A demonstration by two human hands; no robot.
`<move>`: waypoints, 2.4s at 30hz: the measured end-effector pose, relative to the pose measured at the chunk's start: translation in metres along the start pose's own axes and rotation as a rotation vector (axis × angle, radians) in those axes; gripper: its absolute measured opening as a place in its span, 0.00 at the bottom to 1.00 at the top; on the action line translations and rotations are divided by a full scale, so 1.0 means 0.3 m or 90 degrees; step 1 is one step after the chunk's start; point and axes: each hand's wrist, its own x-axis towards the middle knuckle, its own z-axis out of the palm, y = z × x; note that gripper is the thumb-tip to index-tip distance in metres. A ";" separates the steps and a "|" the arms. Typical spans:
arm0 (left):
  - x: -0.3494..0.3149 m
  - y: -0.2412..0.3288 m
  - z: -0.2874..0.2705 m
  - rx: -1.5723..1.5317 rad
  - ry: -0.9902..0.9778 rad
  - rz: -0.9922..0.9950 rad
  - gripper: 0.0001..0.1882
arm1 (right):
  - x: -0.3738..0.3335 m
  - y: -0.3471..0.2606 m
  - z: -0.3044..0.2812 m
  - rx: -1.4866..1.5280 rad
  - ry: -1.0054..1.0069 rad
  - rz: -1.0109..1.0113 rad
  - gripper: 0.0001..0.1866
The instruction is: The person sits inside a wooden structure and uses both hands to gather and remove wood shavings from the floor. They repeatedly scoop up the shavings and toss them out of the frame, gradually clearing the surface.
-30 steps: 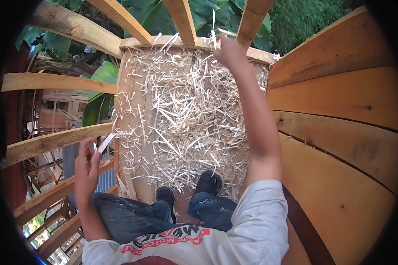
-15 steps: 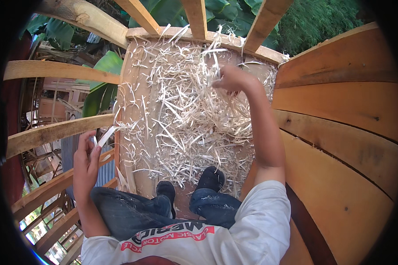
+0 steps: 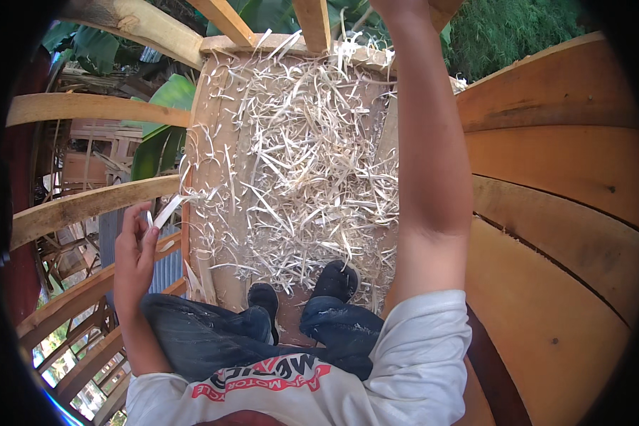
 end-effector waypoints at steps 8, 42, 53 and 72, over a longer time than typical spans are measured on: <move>-0.030 -0.008 -0.028 0.025 0.011 -0.011 0.17 | -0.454 -0.039 0.038 -0.418 -0.617 0.068 0.31; -0.035 0.001 -0.018 -0.039 0.032 -0.018 0.23 | -0.075 0.055 0.054 -0.198 -0.263 0.179 0.15; -0.026 -0.002 -0.009 -0.052 0.037 -0.009 0.23 | -0.250 0.151 0.086 -0.249 -0.402 0.207 0.21; -0.021 0.024 0.021 -0.128 -0.158 0.023 0.26 | -0.867 -0.491 0.093 0.315 -0.840 -0.009 0.25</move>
